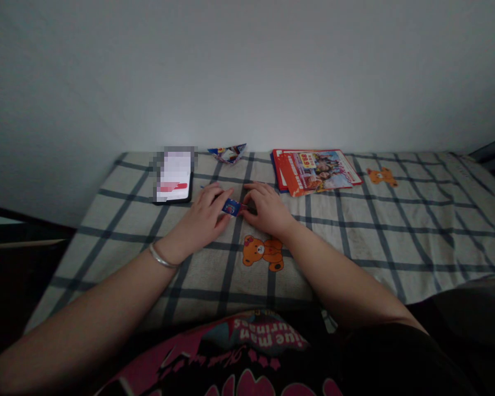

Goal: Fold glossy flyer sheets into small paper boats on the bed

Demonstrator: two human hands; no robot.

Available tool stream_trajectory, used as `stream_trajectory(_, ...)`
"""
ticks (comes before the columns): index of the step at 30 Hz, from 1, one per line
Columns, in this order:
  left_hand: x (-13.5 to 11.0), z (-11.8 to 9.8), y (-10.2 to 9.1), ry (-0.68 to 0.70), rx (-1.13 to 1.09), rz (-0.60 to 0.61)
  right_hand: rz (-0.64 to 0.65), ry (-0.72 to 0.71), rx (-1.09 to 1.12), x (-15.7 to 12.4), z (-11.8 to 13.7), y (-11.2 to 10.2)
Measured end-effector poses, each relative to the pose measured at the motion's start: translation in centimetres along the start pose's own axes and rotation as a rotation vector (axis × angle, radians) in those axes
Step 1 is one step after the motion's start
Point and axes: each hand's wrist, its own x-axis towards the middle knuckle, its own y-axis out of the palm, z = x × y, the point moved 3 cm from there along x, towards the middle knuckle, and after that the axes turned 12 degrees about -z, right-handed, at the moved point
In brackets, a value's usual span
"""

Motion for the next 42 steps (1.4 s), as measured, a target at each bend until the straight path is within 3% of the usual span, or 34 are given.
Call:
stream_trajectory(6,0.3,-0.2,-0.3,0.051,-0.088,-0.033,-0.001,0.006,0.055,0.1,0.0,-0.2)
stream_trajectory(15,0.7,-0.5,-1.0,0.102,-0.100,-0.095,0.047,0.130,0.115,0.2,0.7,-0.7)
stream_trajectory(20,0.4,-0.3,-1.7,0.009,-0.016,-0.205,0.006,0.233,0.187,-0.1,0.7,-0.6)
stream_trajectory(25,-0.1,-0.8,-1.5,-0.056,-0.067,-0.175,-0.012,0.310,0.112,-0.2,1.1,-0.7)
stream_trajectory(29,-0.5,-0.5,-0.6,-0.138,-0.189,-0.173,0.029,0.277,0.065,-0.3,1.8,-0.9)
stream_trajectory(36,-0.3,1.1,0.5,-0.324,-0.499,-0.100,0.117,0.096,-0.054,-0.5,2.7,-0.7)
stream_trajectory(42,-0.3,1.6,1.1,-0.362,-0.526,-0.137,0.132,0.149,-0.030,-0.4,2.5,-0.3)
